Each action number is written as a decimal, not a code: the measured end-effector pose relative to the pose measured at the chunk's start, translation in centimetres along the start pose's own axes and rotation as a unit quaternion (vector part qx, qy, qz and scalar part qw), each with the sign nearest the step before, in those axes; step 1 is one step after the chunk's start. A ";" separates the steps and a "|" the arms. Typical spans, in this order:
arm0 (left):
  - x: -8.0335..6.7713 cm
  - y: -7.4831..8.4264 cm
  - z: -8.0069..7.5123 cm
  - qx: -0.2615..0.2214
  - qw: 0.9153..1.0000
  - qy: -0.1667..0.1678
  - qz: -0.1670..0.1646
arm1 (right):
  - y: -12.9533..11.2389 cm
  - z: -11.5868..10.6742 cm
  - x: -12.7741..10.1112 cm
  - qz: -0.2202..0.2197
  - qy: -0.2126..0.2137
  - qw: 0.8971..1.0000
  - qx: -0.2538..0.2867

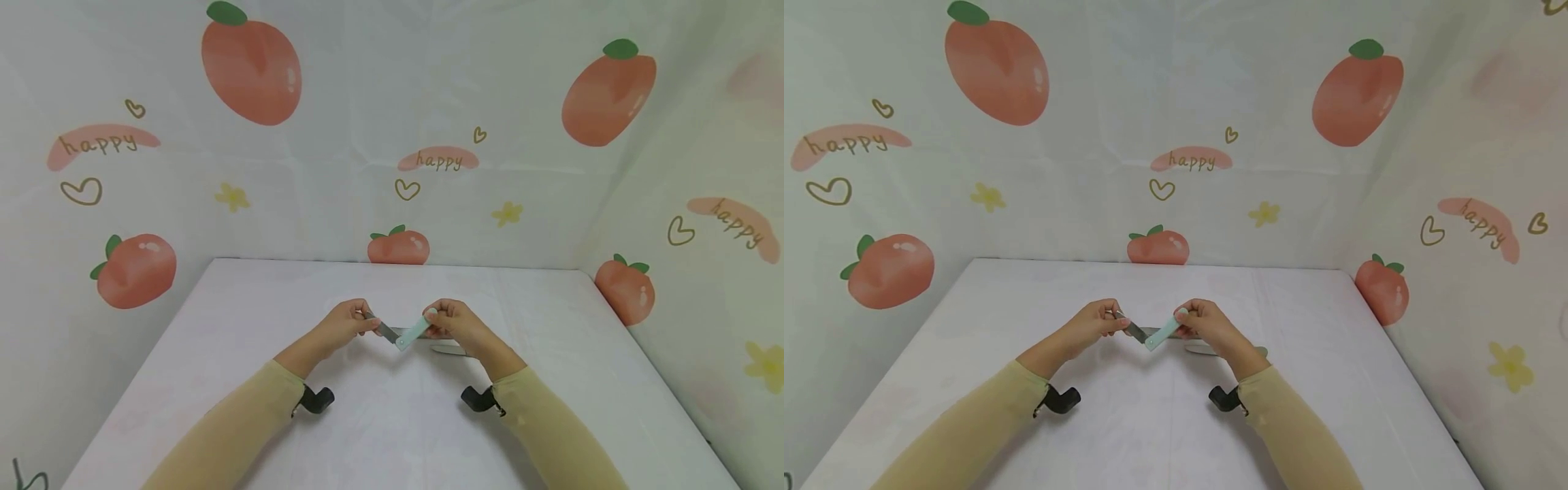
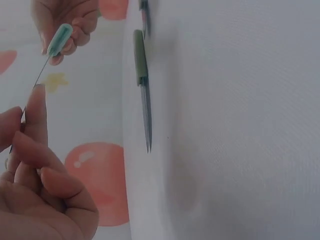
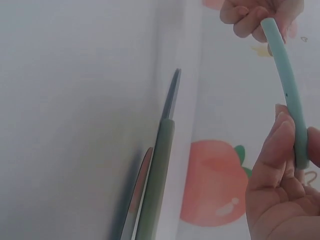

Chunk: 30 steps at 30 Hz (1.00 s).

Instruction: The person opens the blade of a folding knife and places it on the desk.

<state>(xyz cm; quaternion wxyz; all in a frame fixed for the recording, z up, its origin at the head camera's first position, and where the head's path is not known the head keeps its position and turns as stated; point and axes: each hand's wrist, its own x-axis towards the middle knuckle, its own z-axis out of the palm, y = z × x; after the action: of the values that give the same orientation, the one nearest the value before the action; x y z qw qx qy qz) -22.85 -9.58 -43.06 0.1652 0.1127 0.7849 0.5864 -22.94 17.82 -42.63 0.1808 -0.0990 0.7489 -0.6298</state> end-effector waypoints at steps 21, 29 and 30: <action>0.8 0.0 2.4 -0.141 0.970 0.199 0.010 | 0.0 1.9 0.3 -0.024 0.182 0.971 0.151; 1.0 0.3 3.8 -0.204 0.944 0.260 -0.005 | -0.1 3.1 0.8 -0.032 0.242 0.937 0.249; 1.0 0.3 4.0 -0.214 0.940 0.266 -0.004 | -0.1 3.2 0.8 -0.033 0.246 0.934 0.256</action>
<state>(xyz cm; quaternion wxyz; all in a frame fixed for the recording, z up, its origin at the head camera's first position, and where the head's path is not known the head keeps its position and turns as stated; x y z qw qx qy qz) -22.22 -5.62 -43.90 -0.0275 -0.0888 0.6565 0.7486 -22.43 14.62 -43.13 -0.0108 0.0836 0.5798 -0.8104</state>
